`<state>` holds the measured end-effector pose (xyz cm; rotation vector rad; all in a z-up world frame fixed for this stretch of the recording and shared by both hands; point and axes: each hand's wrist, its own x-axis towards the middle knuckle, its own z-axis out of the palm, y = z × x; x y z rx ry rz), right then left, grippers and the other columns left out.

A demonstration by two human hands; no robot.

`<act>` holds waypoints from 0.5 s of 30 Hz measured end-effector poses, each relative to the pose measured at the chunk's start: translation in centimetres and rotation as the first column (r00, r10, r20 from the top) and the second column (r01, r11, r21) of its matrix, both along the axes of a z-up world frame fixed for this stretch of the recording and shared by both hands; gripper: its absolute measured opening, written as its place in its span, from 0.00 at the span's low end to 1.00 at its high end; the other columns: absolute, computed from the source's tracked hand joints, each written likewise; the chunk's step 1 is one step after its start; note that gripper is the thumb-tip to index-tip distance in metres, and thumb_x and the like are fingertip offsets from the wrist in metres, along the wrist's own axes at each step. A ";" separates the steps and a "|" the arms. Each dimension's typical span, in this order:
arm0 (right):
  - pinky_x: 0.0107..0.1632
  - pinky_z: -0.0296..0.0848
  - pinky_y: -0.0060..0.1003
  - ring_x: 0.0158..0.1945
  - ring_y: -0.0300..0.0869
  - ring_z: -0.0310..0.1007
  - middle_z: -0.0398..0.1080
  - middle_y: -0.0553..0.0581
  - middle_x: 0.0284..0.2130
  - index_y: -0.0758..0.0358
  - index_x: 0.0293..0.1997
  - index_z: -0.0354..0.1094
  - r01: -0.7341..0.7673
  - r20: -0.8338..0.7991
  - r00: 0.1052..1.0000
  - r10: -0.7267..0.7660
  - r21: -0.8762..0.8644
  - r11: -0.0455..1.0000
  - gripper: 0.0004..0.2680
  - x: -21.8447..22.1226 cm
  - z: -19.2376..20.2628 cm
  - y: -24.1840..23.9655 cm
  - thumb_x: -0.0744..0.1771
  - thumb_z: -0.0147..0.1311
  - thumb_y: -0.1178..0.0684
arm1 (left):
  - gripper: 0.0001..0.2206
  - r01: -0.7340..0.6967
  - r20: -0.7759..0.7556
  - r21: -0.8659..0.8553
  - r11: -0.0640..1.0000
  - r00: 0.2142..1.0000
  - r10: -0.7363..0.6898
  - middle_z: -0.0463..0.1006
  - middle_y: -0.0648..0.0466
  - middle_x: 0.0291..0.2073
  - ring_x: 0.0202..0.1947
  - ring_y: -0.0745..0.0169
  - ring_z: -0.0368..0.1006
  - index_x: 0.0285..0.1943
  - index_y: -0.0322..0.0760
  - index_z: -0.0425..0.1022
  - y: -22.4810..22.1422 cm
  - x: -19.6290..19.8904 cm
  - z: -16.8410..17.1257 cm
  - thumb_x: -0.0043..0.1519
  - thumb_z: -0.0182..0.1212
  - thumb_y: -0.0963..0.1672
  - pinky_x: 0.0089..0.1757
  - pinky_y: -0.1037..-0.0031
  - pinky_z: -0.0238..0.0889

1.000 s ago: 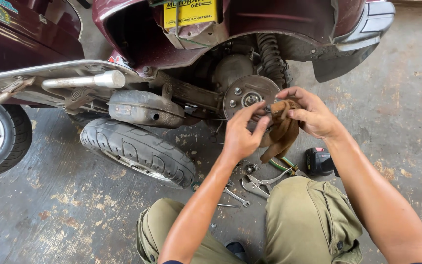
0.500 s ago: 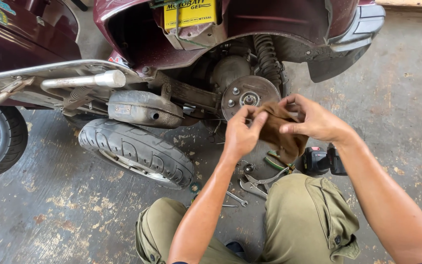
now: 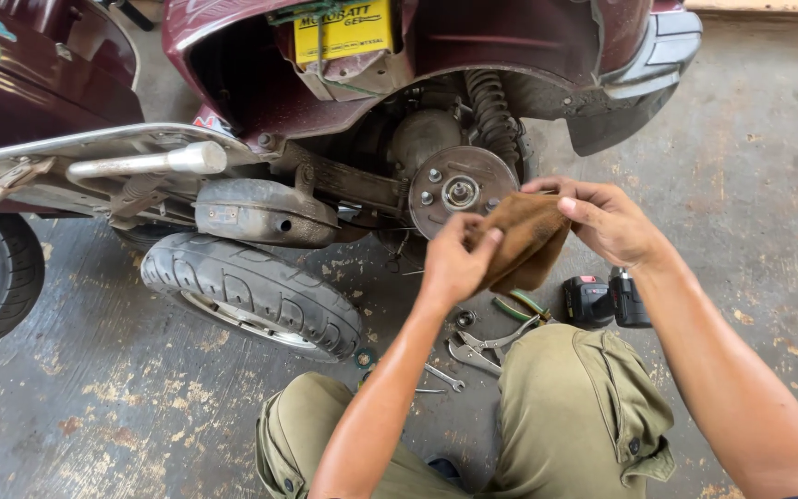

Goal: The person sits on the floor beside a scooter with the wheel removed and cleans the exposed brake drum and hub with a cloth, wiping the hub center and studs. They handle small nuts and washers from the ground and reposition the drum while wiping different areas.

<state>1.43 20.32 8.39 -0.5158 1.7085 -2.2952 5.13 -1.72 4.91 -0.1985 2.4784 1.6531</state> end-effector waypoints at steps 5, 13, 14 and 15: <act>0.53 0.73 0.44 0.52 0.50 0.75 0.73 0.69 0.51 0.69 0.45 0.68 0.062 -0.092 0.995 -0.049 0.144 0.988 0.04 -0.1 -1.0 -1.8 0.71 0.47 0.60 | 0.17 -0.042 -0.184 -0.307 0.951 0.983 -0.016 0.78 0.57 0.36 0.42 0.52 0.80 0.48 0.50 0.77 0.3 1.4 -1.1 0.54 0.67 0.54 0.45 0.61 0.70; 0.43 0.76 0.44 0.45 0.50 0.76 0.70 0.54 0.43 0.51 0.54 0.75 0.453 -0.557 0.829 0.058 0.727 0.516 0.11 -5.2 -4.1 -4.7 0.66 0.60 0.50 | 0.06 -0.369 -0.453 -0.254 0.894 0.862 0.228 0.75 0.63 0.28 0.33 0.57 0.79 0.38 0.54 0.77 -3.6 -0.9 -3.6 0.58 0.63 0.51 0.36 0.63 0.73; 0.43 0.76 0.46 0.45 0.52 0.75 0.68 0.55 0.44 0.50 0.54 0.75 0.410 -0.514 0.850 0.113 0.781 0.470 0.11 -5.8 -3.9 -5.3 0.66 0.57 0.50 | 0.05 -0.366 -0.440 -0.245 0.898 0.867 0.234 0.74 0.62 0.28 0.34 0.55 0.79 0.38 0.53 0.77 -3.8 -1.1 -3.7 0.58 0.63 0.50 0.36 0.63 0.73; 0.43 0.76 0.47 0.45 0.54 0.75 0.66 0.57 0.45 0.49 0.53 0.76 0.367 -0.467 0.869 0.165 0.830 0.420 0.11 -6.4 -3.7 -5.8 0.66 0.54 0.50 | 0.04 -0.364 -0.427 -0.237 0.901 0.872 0.240 0.74 0.60 0.29 0.34 0.53 0.78 0.39 0.52 0.78 -4.0 -1.3 -3.8 0.59 0.62 0.49 0.36 0.62 0.73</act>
